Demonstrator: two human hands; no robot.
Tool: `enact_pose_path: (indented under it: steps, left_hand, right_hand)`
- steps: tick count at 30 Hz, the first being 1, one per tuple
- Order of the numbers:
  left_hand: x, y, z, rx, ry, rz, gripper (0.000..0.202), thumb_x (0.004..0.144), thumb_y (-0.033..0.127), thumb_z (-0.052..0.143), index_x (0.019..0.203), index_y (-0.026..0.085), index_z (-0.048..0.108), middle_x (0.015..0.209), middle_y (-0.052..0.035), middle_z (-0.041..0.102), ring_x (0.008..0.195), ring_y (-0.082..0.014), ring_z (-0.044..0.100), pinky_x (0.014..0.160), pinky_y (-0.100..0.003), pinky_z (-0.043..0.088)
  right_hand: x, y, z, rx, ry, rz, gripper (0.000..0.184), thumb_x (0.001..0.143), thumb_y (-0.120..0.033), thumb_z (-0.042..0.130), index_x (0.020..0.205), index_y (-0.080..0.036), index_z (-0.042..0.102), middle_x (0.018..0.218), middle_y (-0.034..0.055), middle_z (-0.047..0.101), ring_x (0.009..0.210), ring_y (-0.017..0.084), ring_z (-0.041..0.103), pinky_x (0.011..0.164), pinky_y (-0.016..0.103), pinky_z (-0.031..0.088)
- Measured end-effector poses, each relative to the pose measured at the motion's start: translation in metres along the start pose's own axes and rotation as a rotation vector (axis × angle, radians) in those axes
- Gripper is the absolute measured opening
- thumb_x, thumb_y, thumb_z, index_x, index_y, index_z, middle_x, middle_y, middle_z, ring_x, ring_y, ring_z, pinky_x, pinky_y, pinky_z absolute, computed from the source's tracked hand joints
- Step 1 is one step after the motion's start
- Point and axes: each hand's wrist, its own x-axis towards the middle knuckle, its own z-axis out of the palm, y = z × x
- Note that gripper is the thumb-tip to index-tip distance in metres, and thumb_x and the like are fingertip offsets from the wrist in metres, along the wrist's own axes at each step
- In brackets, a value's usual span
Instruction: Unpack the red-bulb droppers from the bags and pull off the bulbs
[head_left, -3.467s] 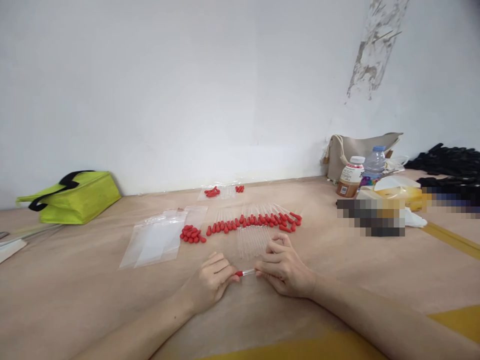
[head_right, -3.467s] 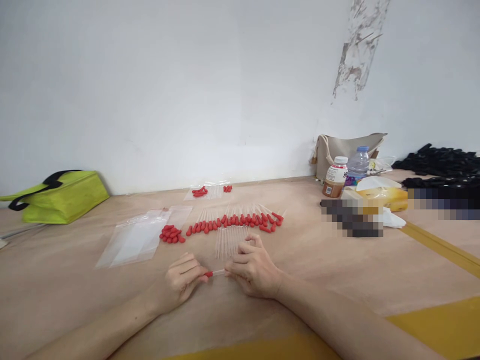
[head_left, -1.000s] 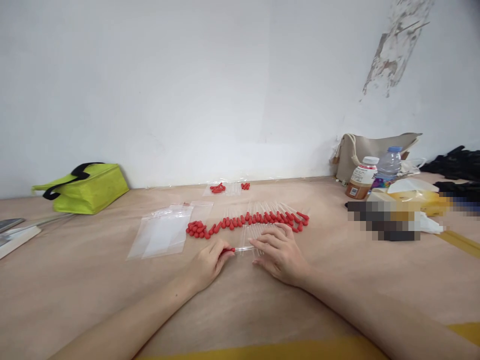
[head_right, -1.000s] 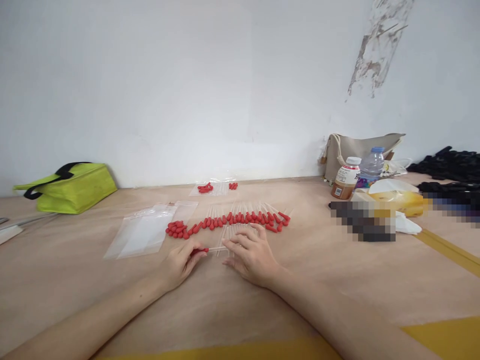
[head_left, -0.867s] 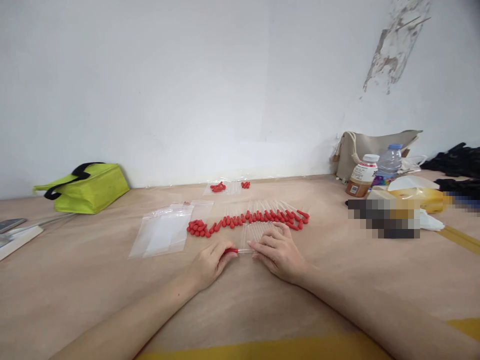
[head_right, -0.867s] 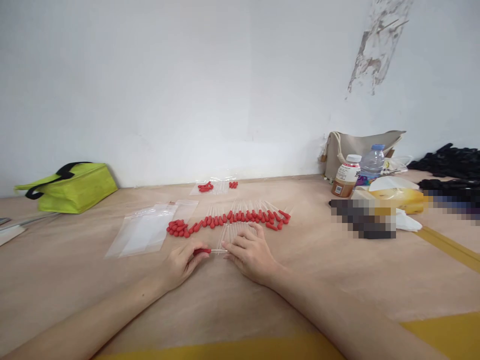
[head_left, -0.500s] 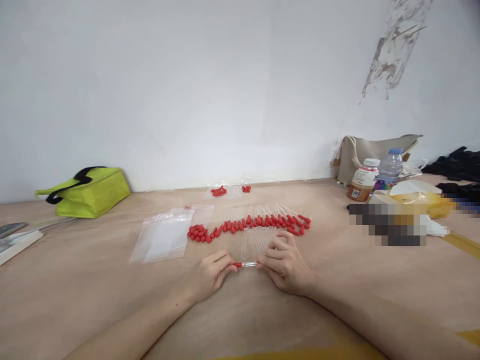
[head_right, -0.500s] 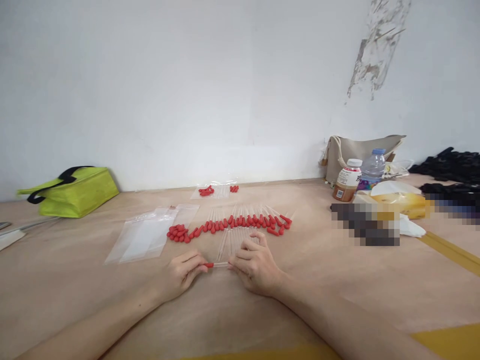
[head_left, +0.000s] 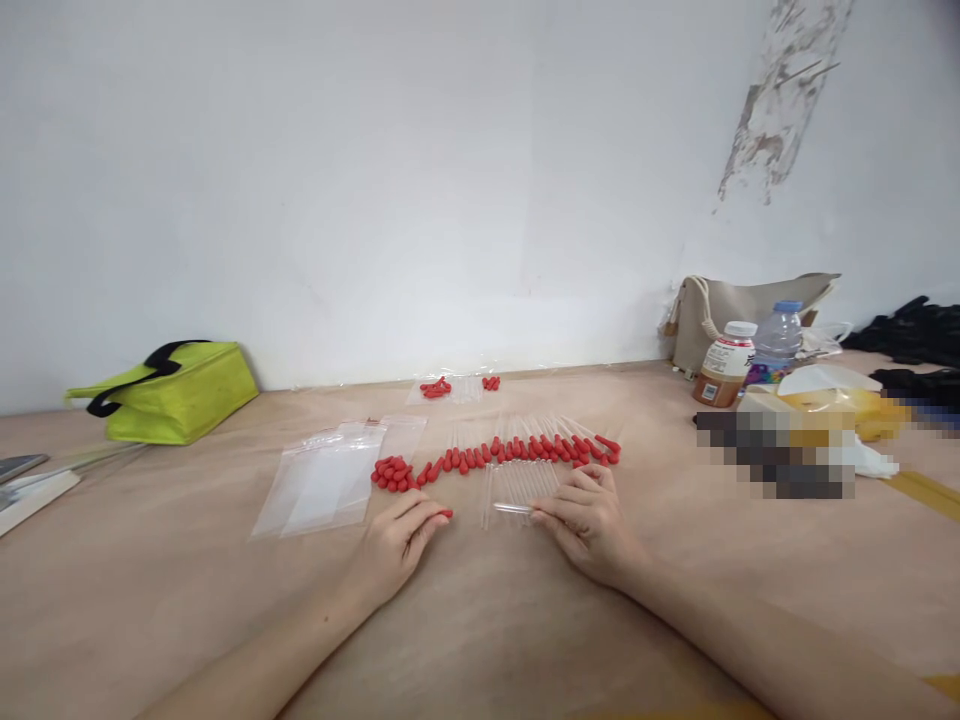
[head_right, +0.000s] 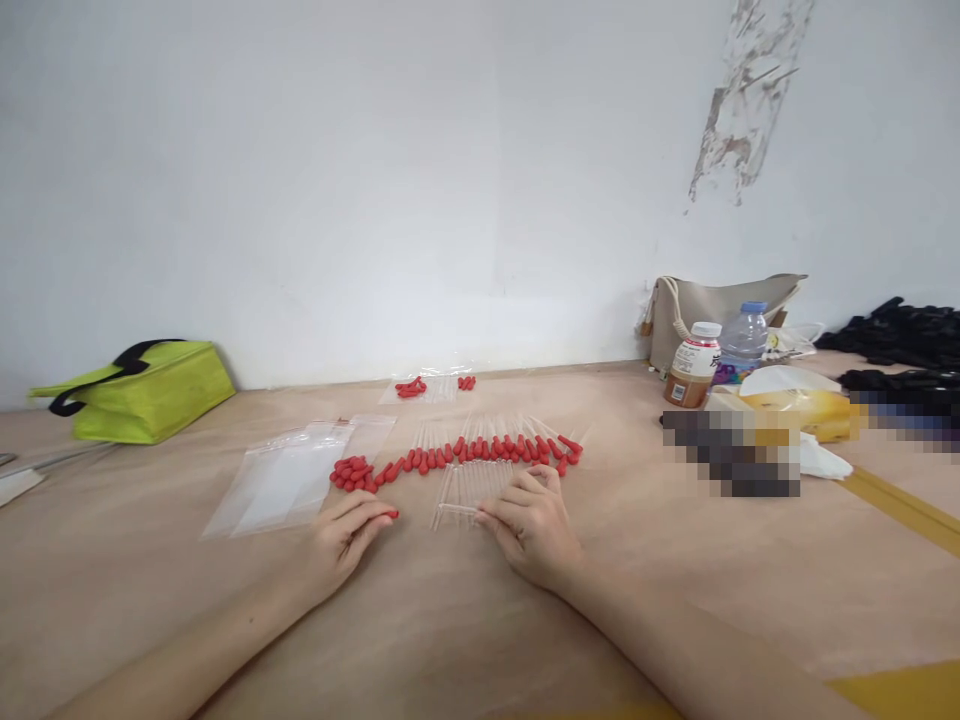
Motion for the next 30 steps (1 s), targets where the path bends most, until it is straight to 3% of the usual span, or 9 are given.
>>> enact_pose_path:
  steps: [6,11,15,20,25,30]
  left_hand:
    - [0.022,-0.010,-0.019,0.083,0.118,-0.189,0.028,0.087,0.025,0.035,0.103,0.020,0.058,0.092,-0.0061,0.056,0.082,-0.0158,0.056,0.072,-0.027,0.046]
    - [0.053,-0.030,-0.035,0.256,0.029,-0.363,0.024,0.079,0.027,0.043,0.100,0.020,0.053,0.088,-0.0022,0.059,0.069,-0.0146,0.056,0.064,-0.027,0.044]
    - [0.070,-0.044,-0.033,0.390,-0.130,-0.359,0.016,0.075,0.027,0.045,0.086,0.020,0.055,0.086,-0.0020,0.062,0.079,-0.0181,0.056,0.069,-0.028,0.041]
    - [0.070,-0.048,-0.025,0.416,-0.207,-0.369,0.012,0.072,0.028,0.047,0.071,0.020,0.056,0.076,-0.0018,0.064,0.074,-0.0192,0.057,0.071,-0.031,0.039]
    - [0.067,-0.045,-0.024,0.412,-0.238,-0.368,0.018,0.073,0.035,0.048,0.067,0.021,0.057,0.076,-0.0013,0.065,0.077,-0.0198,0.057,0.074,-0.032,0.037]
    - [0.072,-0.044,-0.024,0.445,-0.188,-0.403,0.020,0.075,0.034,0.044,0.071,0.021,0.059,0.085,-0.0034,0.064,0.090,-0.0225,0.054,0.081,-0.035,0.036]
  right_hand:
    - [0.008,0.001,0.003,-0.042,0.093,0.092,0.022,0.085,-0.028,0.047,0.083,-0.022,0.068,0.061,0.0002,0.063,0.062,0.011,0.048,0.079,0.032,0.027]
    - [0.033,0.005,0.006,-0.121,0.083,0.085,0.022,0.084,-0.028,0.048,0.079,-0.024,0.069,0.063,-0.0011,0.066,0.063,0.011,0.050,0.080,0.032,0.025]
    - [0.050,0.005,0.024,-0.236,0.058,0.021,0.021,0.082,-0.025,0.049,0.076,-0.023,0.069,0.062,-0.0007,0.066,0.066,0.012,0.052,0.079,0.033,0.023]
    - [0.048,-0.005,0.043,-0.306,-0.016,-0.064,0.020,0.078,-0.019,0.050,0.065,-0.022,0.065,0.058,-0.0006,0.063,0.068,0.013,0.048,0.078,0.034,0.022]
    - [0.040,-0.018,0.045,-0.306,-0.047,-0.083,0.023,0.078,-0.019,0.049,0.057,-0.019,0.059,0.054,0.0004,0.060,0.066,0.014,0.043,0.075,0.035,0.022]
    - [0.037,-0.021,0.044,-0.261,-0.141,-0.053,0.020,0.075,-0.033,0.054,0.062,-0.018,0.059,0.059,0.0019,0.061,0.071,0.016,0.045,0.076,0.037,0.023]
